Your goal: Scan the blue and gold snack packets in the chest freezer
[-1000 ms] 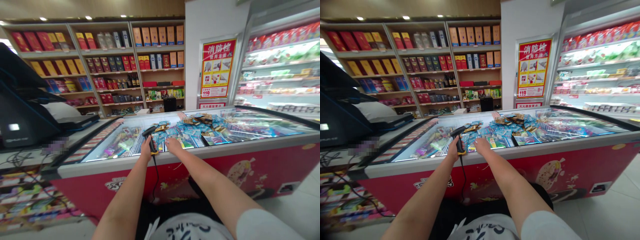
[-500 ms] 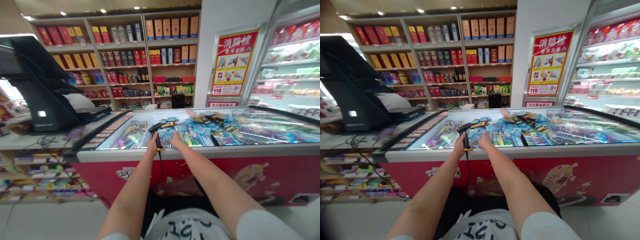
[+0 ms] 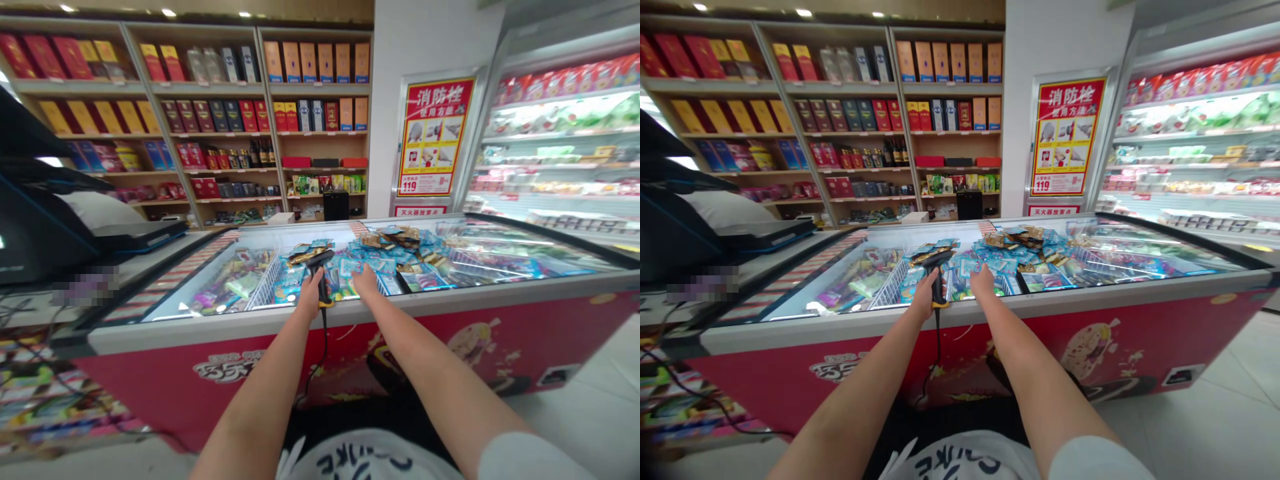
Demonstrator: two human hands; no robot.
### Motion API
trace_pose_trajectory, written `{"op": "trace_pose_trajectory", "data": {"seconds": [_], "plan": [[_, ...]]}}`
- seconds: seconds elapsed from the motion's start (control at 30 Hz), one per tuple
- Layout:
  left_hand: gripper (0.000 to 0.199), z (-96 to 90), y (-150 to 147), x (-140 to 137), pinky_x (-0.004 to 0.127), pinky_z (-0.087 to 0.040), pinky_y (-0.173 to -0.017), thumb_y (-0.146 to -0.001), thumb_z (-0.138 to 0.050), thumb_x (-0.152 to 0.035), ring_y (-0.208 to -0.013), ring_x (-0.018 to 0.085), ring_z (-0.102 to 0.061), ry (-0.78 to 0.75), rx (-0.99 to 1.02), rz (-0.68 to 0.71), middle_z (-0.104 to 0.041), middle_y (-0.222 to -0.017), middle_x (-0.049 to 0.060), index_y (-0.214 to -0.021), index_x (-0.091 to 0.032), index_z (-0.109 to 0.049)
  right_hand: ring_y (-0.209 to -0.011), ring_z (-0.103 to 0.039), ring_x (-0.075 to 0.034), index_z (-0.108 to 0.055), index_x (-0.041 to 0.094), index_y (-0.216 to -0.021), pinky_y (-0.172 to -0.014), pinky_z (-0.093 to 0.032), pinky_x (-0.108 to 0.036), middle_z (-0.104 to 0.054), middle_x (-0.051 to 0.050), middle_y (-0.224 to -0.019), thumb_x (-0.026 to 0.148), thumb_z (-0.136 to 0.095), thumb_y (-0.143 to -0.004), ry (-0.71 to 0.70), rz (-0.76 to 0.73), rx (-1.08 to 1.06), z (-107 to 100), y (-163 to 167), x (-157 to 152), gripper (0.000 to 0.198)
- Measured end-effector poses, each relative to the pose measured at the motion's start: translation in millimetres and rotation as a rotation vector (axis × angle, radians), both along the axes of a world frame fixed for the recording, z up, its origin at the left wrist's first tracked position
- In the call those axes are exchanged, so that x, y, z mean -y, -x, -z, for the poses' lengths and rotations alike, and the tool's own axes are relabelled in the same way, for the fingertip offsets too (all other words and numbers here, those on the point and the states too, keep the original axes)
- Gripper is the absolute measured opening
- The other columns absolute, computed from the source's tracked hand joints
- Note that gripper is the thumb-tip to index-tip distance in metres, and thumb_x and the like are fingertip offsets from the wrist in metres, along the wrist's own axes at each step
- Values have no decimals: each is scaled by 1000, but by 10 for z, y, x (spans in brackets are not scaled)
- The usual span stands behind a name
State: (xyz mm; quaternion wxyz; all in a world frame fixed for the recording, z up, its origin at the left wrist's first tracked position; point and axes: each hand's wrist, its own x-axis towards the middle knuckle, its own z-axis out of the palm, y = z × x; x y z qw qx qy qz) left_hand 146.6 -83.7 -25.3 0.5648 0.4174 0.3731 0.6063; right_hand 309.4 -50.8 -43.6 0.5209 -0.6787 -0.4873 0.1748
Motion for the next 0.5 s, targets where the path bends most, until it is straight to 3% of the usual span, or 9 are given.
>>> {"op": "trace_pose_trajectory", "data": {"seconds": [0.17,0.5], "plan": [[46,5,-50,-5,21,-41,-40,-68,-70,-57,-42,9,-52,7,-32,25,-58,-59,-2,-85,-16,-57,-94,-61,-29,-53,16,-109,-83,-46,-39,-64,-14,-97,19,-55,-78,8,113,-61,-29,-49,78,31],[42,-60,-14,51,22,-41,-40,-72,-69,-53,-42,10,-53,67,-142,107,-58,-57,-1,-84,-15,-57,-93,-62,-26,-51,16,-119,-83,-47,-36,-64,-10,-96,15,-50,-75,-22,111,-114,37,-76,1,43]]}}
